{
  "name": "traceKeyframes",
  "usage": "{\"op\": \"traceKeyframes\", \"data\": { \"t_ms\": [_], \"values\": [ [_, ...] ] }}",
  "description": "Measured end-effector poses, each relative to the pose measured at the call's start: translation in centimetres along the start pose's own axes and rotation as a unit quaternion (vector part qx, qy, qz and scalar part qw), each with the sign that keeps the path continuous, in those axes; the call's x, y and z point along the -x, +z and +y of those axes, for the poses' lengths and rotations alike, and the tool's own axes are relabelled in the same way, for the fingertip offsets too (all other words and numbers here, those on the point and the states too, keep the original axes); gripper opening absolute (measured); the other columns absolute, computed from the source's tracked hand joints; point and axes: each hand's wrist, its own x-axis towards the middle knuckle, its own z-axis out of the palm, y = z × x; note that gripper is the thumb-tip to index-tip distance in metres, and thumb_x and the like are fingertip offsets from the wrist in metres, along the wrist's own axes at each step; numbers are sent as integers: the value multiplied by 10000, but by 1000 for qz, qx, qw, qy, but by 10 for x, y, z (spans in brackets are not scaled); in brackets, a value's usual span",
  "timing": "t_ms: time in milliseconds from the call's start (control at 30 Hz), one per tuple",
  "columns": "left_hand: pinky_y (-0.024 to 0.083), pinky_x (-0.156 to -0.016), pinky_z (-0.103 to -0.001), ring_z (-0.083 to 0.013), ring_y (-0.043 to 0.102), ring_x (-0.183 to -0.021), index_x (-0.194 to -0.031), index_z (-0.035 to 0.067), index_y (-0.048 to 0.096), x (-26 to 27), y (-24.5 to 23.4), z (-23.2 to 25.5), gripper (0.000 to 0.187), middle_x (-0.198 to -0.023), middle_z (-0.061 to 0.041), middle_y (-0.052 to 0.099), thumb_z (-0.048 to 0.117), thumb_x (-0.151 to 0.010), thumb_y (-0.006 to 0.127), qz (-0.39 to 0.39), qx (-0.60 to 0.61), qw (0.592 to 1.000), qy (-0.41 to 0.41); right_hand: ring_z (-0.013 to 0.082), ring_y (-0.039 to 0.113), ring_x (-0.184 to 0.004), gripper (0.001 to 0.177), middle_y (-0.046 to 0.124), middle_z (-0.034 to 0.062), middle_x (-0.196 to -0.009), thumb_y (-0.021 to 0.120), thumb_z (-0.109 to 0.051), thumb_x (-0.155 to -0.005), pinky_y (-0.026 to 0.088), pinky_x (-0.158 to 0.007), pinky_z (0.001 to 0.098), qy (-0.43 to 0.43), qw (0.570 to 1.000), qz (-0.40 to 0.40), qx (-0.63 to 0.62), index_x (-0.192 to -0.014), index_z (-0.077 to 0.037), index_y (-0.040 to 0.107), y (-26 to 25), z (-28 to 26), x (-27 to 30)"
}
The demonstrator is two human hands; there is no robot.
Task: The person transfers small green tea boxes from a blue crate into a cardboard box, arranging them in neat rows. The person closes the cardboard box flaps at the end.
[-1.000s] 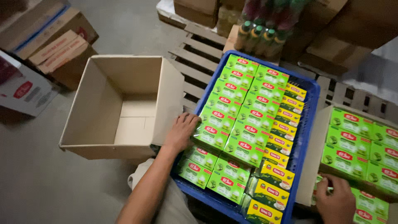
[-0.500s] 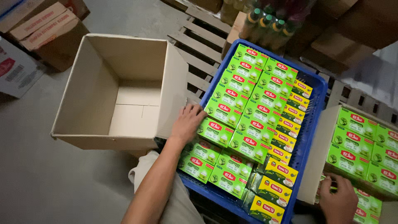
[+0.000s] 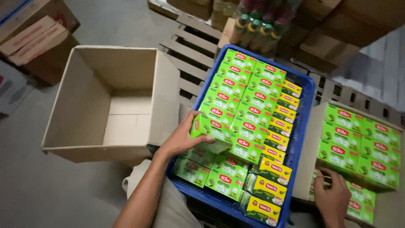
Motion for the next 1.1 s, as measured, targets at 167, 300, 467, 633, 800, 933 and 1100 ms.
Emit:
{"op": "traceKeyframes", "data": {
  "t_ms": [167, 300, 467, 633, 800, 933, 1100],
  "values": [
    [400, -1212, -366, -145, 505, -1420, -1545, 113, 368, 14, 28, 45, 789, -1544, -51, 534, 677, -1005, 477, -15, 92, 995, -39, 279, 747, -994, 233, 795, 127, -1182, 716, -147, -1055, 564, -880, 426, 8, 997, -21, -78, -1266, -92, 800, -10, -18, -8],
    [358, -1235, -371, -160, 462, -1468, -1524, 127, 345, 22, 70, 77, 731, -1554, -65, 504, 617, -1016, 537, -56, 108, 992, -32, 193, 761, -1165, 337, 823, 88, -1272, 683, -182, -1030, 558, -1032, 363, 86, 968, -75, -222, -1347, -100, 763, -32, -47, -14],
    [319, -1272, -383, -185, 401, -1504, -1525, 65, 355, 20, 138, 112, 710, -1535, -94, 465, 540, -1047, 578, -123, 119, 985, 27, 180, 730, -1153, 416, 802, 111, -1300, 677, -210, -1017, 695, -702, 386, 220, 902, -85, -361, -1423, -123, 691, -73, -77, -20],
    [327, -1244, -385, -225, 446, -1408, -1530, 19, 351, 6, 206, 131, 685, -1424, -128, 456, 513, -1096, 546, -199, 37, 974, 100, 217, 430, -1605, 985, 500, 57, -1741, 437, -829, -920, 273, -1275, 421, -58, 870, -342, -351, -1681, -204, 462, -147, -97, -12],
    [392, -1125, -372, -211, 490, -1242, -1416, 78, 441, -8, 257, 150, 518, -1322, -99, 494, 490, -1106, 493, -233, 47, 965, 109, 208, 581, -1436, 890, 583, 66, -1501, 720, -569, -964, 421, -1138, 327, -2, 905, -329, -268, -1707, -182, 420, -165, -82, -7],
    [379, -1142, -388, -227, 461, -1254, -1456, 63, 422, -14, 287, 159, 671, -1326, -103, 461, 632, -1110, 343, -241, 52, 961, 122, 197, 606, -1370, 867, 593, 75, -1438, 683, -574, -985, 435, -1105, 300, 0, 910, -302, -284, -1684, -117, 450, -172, -52, -2],
    [266, -1312, -456, -278, 357, -1579, -1688, 18, 215, -15, 314, 149, 985, -1682, -185, 345, 778, -1062, 250, -210, 69, 965, 138, 214, 596, -1474, 754, 531, 90, -1534, 675, -500, -999, 430, -1194, 354, 62, 909, -261, -317, -1631, -144, 469, -169, 6, -7]
  ]
}}
